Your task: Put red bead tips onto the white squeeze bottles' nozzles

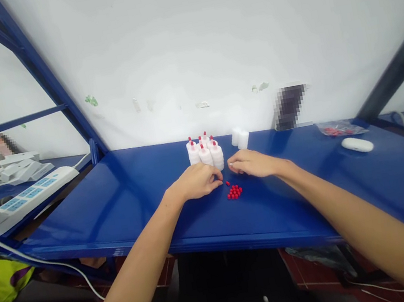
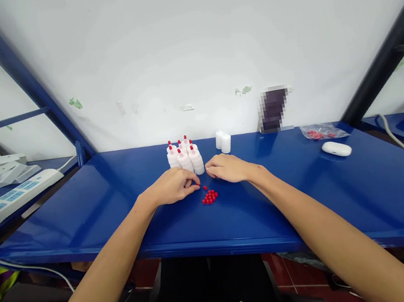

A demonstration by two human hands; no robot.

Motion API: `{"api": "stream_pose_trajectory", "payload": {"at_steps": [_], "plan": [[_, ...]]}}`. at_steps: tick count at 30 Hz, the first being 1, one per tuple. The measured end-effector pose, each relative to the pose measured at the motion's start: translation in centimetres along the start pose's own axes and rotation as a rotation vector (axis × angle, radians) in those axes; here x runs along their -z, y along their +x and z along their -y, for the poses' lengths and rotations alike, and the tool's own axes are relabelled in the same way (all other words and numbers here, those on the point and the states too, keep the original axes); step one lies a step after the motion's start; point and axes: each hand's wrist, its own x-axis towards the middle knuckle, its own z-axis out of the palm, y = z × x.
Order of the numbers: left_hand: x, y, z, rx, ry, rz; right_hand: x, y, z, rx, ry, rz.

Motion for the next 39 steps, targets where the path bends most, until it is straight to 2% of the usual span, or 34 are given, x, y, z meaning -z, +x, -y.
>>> {"api": "stream_pose_trajectory", "payload": {"at_steps": [3, 6, 11, 15, 18, 23, 25, 29, 32, 35, 39], "plan": [[-0.1, 0.1, -0.5, -0.055, -0.055, -0.084, -0.3, 0.0, 0.0, 0.022, -0.01, 0.024], [0.0, 0.1, -0.7, -0.06, -0.116, -0.101, -0.6, 0.1, -0.3, 0.04, -0.053, -0.02], [0.3, -0.2, -0.5, -0.056, -0.18, -0.034, -0.9, 0.2, -0.5, 0.042, -0.083, -0.059], [0.4, -0.3, -0.3, -0.047, -0.179, 0.052, -0.9, 0.1, -0.4, 0.07, -0.046, -0.165], [0.3, -0.3, -0.1, -0.057, -0.172, 0.055, -0.8, 0.1, -0.1, 0.091, 0.011, -0.208], [-0.1, -0.1, 0.0, -0.094, -0.144, 0.045, -0.8, -0.2, 0.4, 0.145, 0.018, -0.19], [-0.3, 0.0, -0.2, -0.11, -0.055, -0.013, -0.9, -0.3, 0.5, 0.187, 0.055, -0.185], [-0.7, 0.2, -0.7, -0.133, 0.129, -0.267, -1.0, -0.4, 0.2, 0.249, 0.16, -0.212], [-0.8, 0.3, -0.8, -0.142, 0.16, -0.398, -1.0, -0.5, 0.2, 0.273, 0.191, -0.25], [-0.9, 0.3, -0.8, -0.133, 0.147, -0.468, -1.2, -0.4, 0.5, 0.248, 0.066, -0.271], [-0.9, 0.4, -0.8, -0.139, 0.147, -0.495, -1.4, -0.3, 1.0, 0.206, -0.027, -0.273]]}}
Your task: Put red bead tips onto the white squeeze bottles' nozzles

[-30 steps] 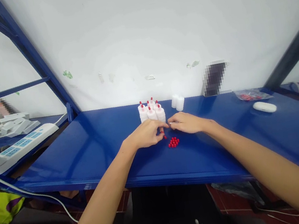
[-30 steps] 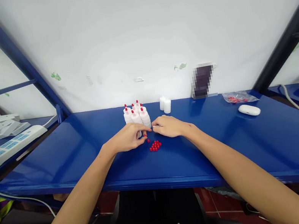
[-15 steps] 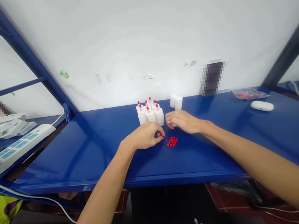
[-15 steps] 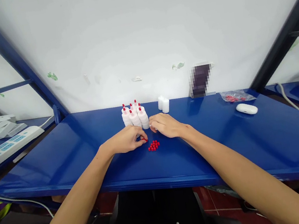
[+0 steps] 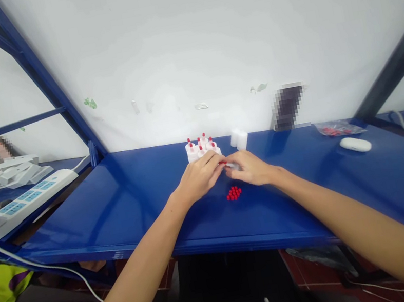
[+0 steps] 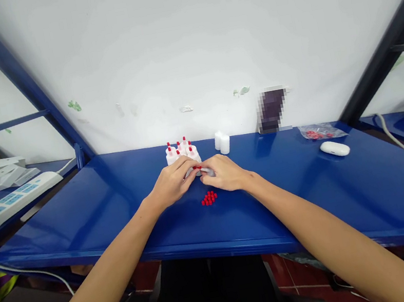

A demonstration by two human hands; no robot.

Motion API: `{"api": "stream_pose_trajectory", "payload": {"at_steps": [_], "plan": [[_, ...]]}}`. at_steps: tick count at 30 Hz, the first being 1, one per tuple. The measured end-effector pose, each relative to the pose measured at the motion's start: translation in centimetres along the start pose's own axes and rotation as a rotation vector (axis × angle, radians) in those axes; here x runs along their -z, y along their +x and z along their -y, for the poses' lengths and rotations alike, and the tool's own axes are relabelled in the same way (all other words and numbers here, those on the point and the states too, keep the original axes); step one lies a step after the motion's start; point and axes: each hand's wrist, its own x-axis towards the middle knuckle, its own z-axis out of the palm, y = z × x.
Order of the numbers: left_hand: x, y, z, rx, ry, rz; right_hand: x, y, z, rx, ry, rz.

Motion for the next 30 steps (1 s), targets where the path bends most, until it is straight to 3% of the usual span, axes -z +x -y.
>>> {"api": "stream_pose_trajectory", "payload": {"at_steps": [18, 25, 30], "plan": [[-0.32, -0.18, 0.22, -0.054, 0.221, 0.111, -0.61, 0.2, 0.79, -0.122, -0.231, 0.028], [-0.54, -0.28, 0.64, -0.038, 0.183, 0.083, -0.85, 0.06, 0.62, -0.088, -0.168, 0.029], [-0.77, -0.53, 0.86, -0.008, 0.085, -0.043, -0.74, 0.21, 0.44, -0.03, -0.058, -0.021]]}}
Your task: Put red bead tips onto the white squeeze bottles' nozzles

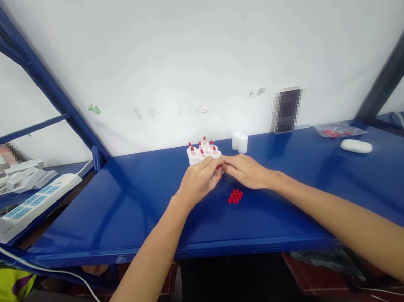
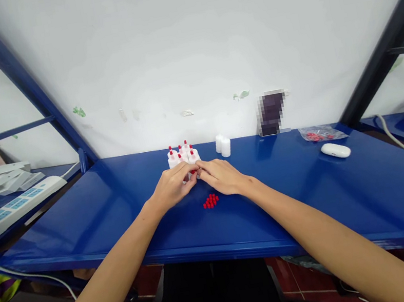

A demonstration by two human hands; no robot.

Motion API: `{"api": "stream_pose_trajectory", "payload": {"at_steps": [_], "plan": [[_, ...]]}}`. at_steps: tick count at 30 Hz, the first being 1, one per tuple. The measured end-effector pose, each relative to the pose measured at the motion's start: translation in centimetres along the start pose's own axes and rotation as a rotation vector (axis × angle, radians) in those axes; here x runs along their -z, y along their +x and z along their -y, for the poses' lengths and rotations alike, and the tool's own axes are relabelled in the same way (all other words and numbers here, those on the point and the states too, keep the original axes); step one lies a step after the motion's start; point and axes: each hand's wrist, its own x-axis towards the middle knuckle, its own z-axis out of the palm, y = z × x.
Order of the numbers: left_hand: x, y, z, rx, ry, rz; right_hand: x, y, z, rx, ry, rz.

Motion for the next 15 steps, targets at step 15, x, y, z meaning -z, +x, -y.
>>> {"api": "stream_pose_trajectory", "payload": {"at_steps": [15], "plan": [[0.43, 0.07, 0.02, -0.051, -0.053, -0.225, -0.09, -0.13, -0.37, 0.081, 0.247, -0.11]]}}
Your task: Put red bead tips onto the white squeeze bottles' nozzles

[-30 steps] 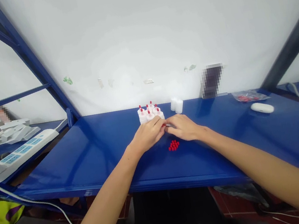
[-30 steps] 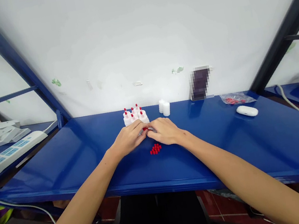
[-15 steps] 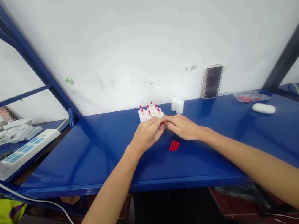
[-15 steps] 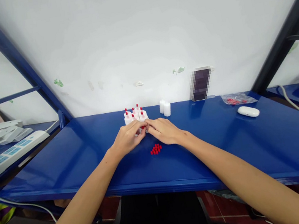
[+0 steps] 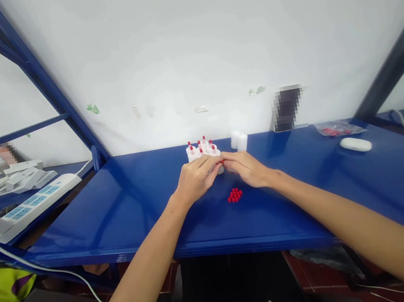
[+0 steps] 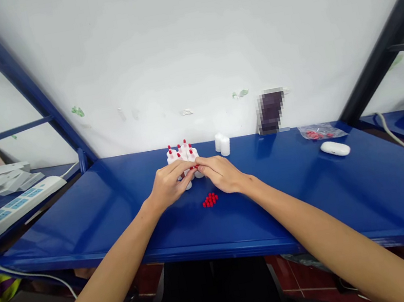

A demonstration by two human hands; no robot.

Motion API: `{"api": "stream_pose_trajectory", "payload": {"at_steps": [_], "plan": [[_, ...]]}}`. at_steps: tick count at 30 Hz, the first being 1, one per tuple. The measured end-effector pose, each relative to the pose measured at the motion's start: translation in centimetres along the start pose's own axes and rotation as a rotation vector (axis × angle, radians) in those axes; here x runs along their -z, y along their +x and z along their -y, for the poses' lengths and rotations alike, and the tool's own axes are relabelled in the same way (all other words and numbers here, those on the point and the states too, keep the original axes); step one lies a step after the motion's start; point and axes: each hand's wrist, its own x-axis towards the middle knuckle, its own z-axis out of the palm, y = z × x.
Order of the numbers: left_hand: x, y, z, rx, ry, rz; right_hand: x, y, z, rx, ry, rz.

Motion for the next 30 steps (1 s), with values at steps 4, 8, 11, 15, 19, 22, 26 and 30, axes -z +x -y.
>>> {"api": "stream_pose_trajectory", "payload": {"at_steps": [4, 8, 11, 15, 19, 22, 26, 30], "plan": [[-0.3, -0.1, 0.1, 0.0, -0.038, 0.001, -0.1, 0.0, -0.1, 0.021, 0.061, -0.006], [-0.4, -0.1, 0.0, -0.013, -0.082, -0.006, -0.2, 0.0, -0.2, 0.04, 0.047, -0.01], [-0.4, -0.1, -0.2, -0.006, -0.114, 0.021, -0.1, 0.0, -0.1, 0.066, -0.022, -0.001], [-0.4, -0.1, -0.4, 0.041, -0.165, 0.078, 0.0, -0.1, 0.2, 0.027, -0.106, 0.018], [-0.5, -0.1, -0.3, 0.103, -0.191, 0.107, 0.0, 0.0, 0.6, -0.072, -0.204, -0.029], [-0.5, 0.0, -0.3, 0.128, -0.201, 0.15, -0.2, 0.1, 0.8, -0.167, -0.279, -0.091], [-0.5, 0.1, -0.3, 0.135, -0.227, 0.17, -0.5, 0.3, 0.9, -0.201, -0.29, -0.124], [-0.6, 0.1, -0.3, 0.144, -0.278, 0.15, -0.6, 0.2, 0.6, -0.118, -0.218, -0.127]]}}
